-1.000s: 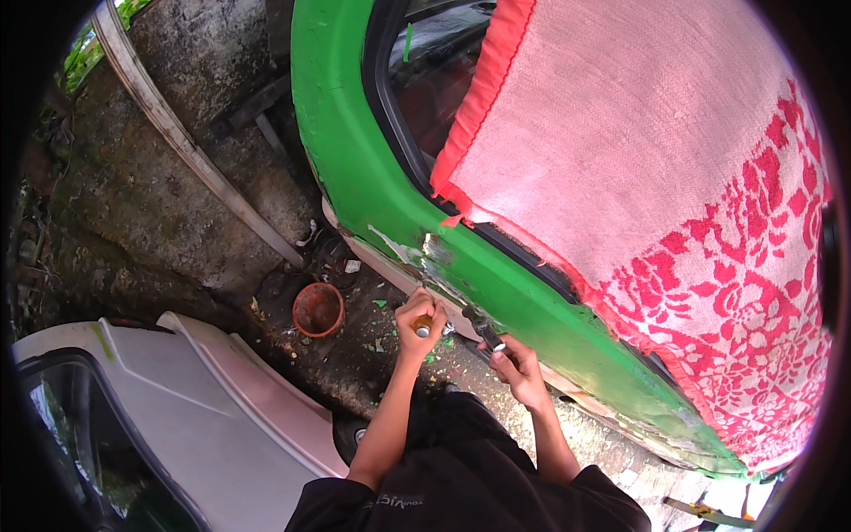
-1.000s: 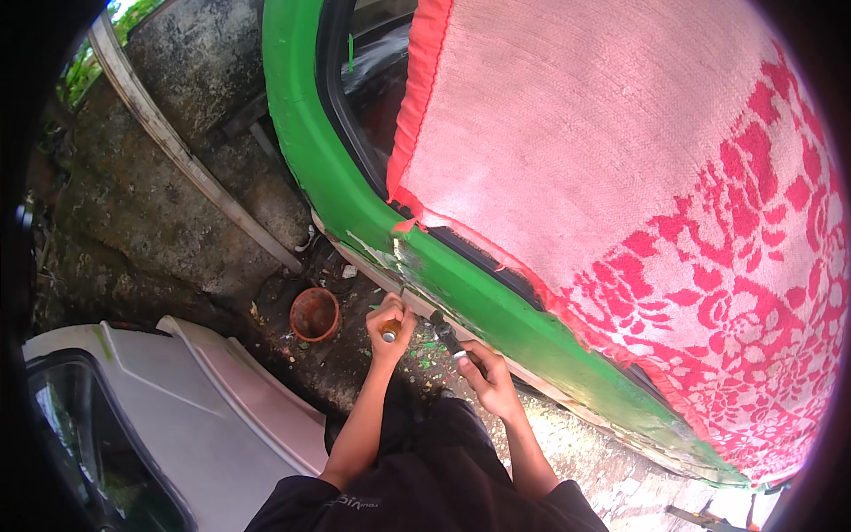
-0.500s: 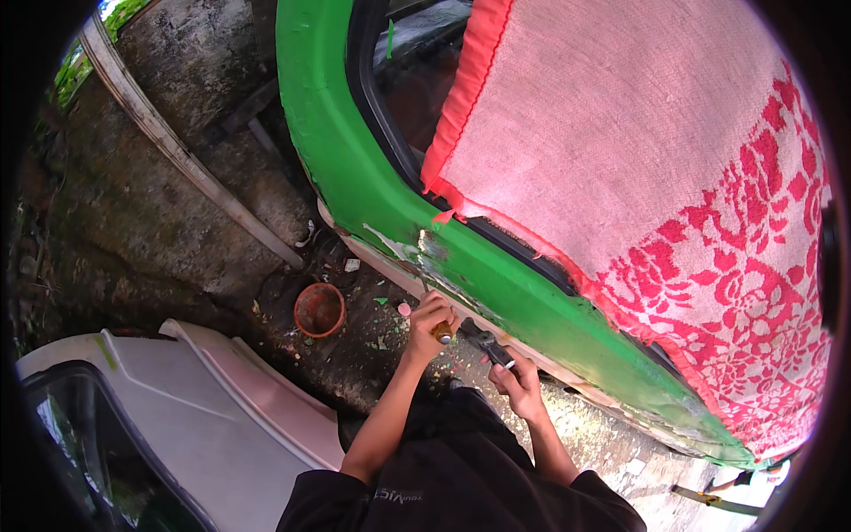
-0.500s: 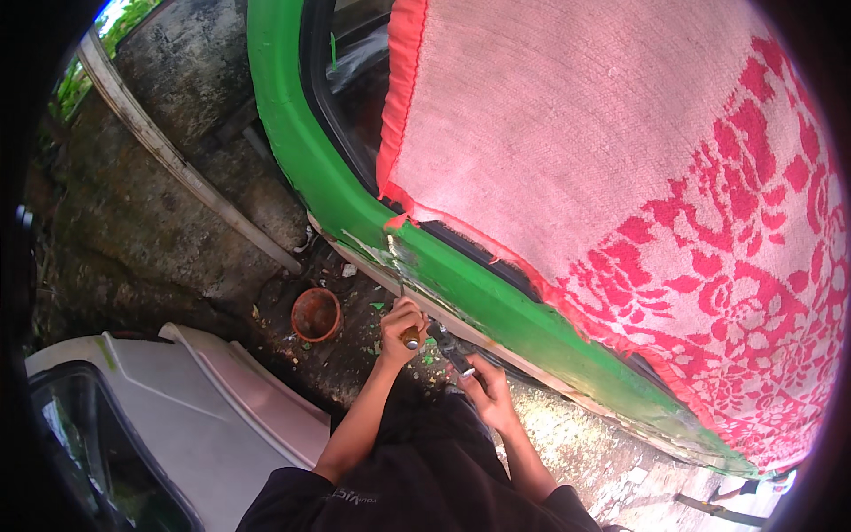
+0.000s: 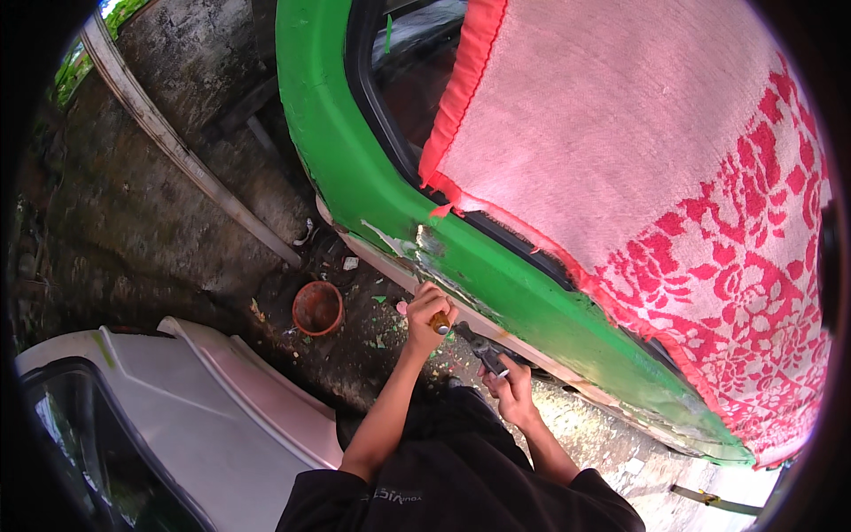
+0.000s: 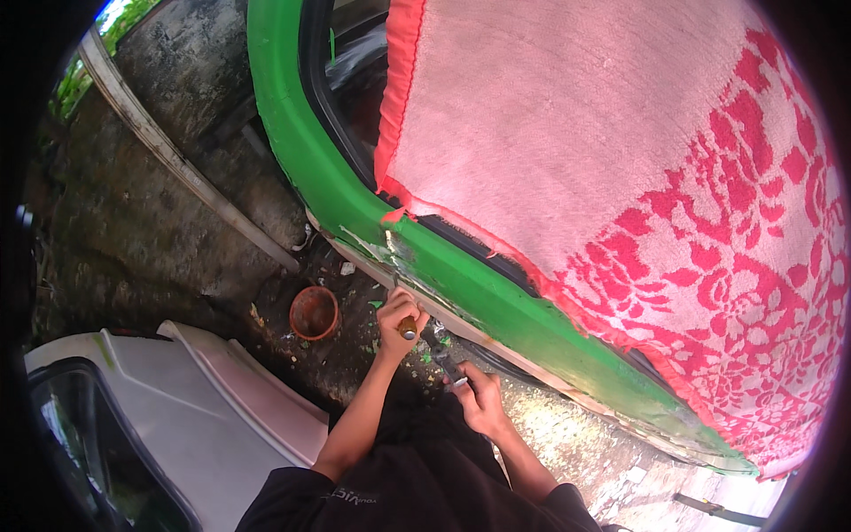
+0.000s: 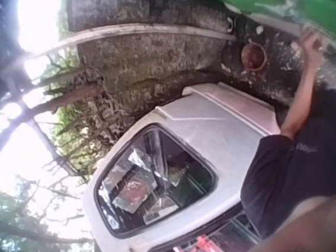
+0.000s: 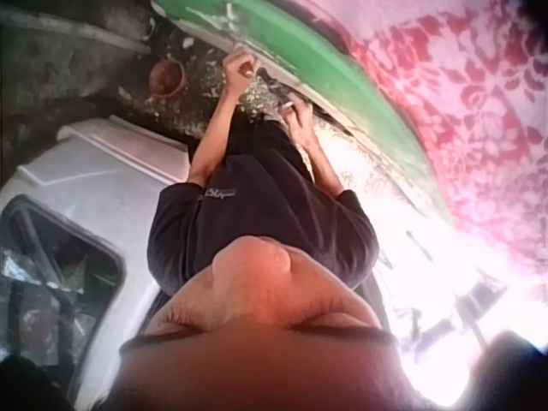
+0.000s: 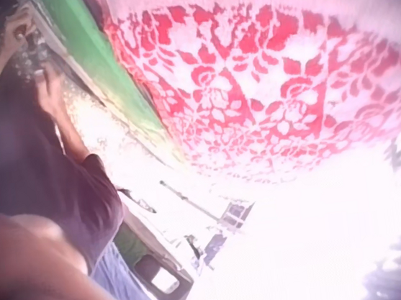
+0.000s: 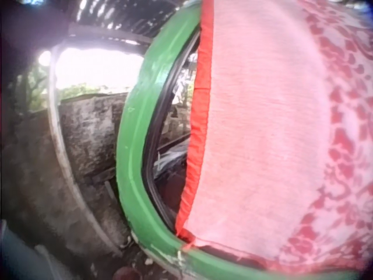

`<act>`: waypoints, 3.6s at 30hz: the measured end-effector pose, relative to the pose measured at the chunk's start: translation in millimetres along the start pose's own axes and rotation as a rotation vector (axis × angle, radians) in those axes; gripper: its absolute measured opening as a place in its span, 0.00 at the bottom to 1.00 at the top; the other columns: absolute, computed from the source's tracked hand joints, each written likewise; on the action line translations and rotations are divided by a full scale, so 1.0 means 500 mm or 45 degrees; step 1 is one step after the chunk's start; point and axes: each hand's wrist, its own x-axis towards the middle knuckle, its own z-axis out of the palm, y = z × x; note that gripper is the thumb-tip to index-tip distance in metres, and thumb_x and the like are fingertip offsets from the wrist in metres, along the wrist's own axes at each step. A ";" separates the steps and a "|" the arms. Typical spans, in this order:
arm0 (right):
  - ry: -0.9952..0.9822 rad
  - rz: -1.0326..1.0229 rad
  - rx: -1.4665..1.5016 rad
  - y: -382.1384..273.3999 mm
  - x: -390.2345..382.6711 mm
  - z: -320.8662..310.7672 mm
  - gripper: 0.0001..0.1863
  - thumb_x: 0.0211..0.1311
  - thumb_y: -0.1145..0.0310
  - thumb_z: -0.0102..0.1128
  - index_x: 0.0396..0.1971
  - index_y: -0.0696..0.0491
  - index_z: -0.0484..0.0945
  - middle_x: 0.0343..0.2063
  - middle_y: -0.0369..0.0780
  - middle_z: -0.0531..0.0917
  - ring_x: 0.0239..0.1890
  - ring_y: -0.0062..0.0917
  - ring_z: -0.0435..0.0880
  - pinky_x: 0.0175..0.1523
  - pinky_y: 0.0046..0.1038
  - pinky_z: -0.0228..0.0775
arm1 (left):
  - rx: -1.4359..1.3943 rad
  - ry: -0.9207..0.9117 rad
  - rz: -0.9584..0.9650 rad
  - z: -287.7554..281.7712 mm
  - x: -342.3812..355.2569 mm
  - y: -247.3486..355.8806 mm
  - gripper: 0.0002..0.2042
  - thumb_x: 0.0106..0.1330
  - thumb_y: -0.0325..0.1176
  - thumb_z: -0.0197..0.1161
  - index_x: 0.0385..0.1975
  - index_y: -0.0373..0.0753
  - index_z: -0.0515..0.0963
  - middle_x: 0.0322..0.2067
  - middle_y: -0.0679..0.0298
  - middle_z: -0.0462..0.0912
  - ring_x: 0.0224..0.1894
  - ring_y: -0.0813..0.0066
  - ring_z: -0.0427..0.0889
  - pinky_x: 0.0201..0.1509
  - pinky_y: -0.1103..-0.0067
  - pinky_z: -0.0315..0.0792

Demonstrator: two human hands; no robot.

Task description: The person uses a hammer and a metal punch to repeatedly tap a dent on the side of a green car door. The person alternates between striking the punch with the hammer and repositioning the punch on the dent.

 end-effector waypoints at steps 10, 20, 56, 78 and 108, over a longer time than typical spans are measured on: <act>-0.100 -0.185 -0.124 0.002 0.007 -0.012 0.10 0.60 0.70 0.49 0.36 0.58 0.77 0.19 0.44 0.78 0.19 0.35 0.79 0.28 0.31 0.69 | -0.072 0.075 -0.062 0.007 -0.001 0.001 0.13 0.44 0.14 0.64 0.16 0.35 0.64 0.17 0.62 0.68 0.26 0.64 0.70 0.37 0.71 0.66; -0.160 -0.417 -0.313 -0.076 0.002 0.007 0.09 0.67 0.71 0.54 0.43 0.58 0.76 0.20 0.46 0.78 0.20 0.39 0.80 0.28 0.35 0.71 | -0.137 0.132 -0.054 0.001 -0.005 -0.008 0.15 0.41 0.13 0.64 0.16 0.36 0.63 0.17 0.63 0.69 0.25 0.65 0.70 0.33 0.74 0.65; -0.091 -0.430 -0.211 -0.047 -0.014 0.002 0.11 0.68 0.70 0.54 0.46 0.60 0.72 0.23 0.47 0.79 0.20 0.39 0.81 0.27 0.32 0.71 | -0.157 0.088 -0.112 0.002 -0.013 -0.003 0.14 0.39 0.13 0.64 0.15 0.35 0.63 0.15 0.64 0.67 0.25 0.66 0.69 0.34 0.73 0.64; -0.325 -0.498 -0.170 -0.021 -0.032 -0.044 0.12 0.72 0.62 0.50 0.42 0.57 0.74 0.18 0.44 0.77 0.19 0.44 0.78 0.29 0.38 0.70 | 0.014 0.014 -0.006 0.014 -0.011 0.000 0.15 0.39 0.17 0.67 0.15 0.36 0.64 0.17 0.63 0.68 0.27 0.63 0.70 0.40 0.69 0.65; -0.277 -0.533 -0.312 -0.025 -0.028 -0.010 0.09 0.69 0.65 0.52 0.38 0.56 0.74 0.15 0.44 0.75 0.16 0.44 0.76 0.24 0.38 0.67 | 0.024 0.019 -0.002 0.010 -0.002 0.008 0.14 0.40 0.16 0.66 0.15 0.36 0.64 0.17 0.63 0.69 0.27 0.64 0.70 0.40 0.70 0.65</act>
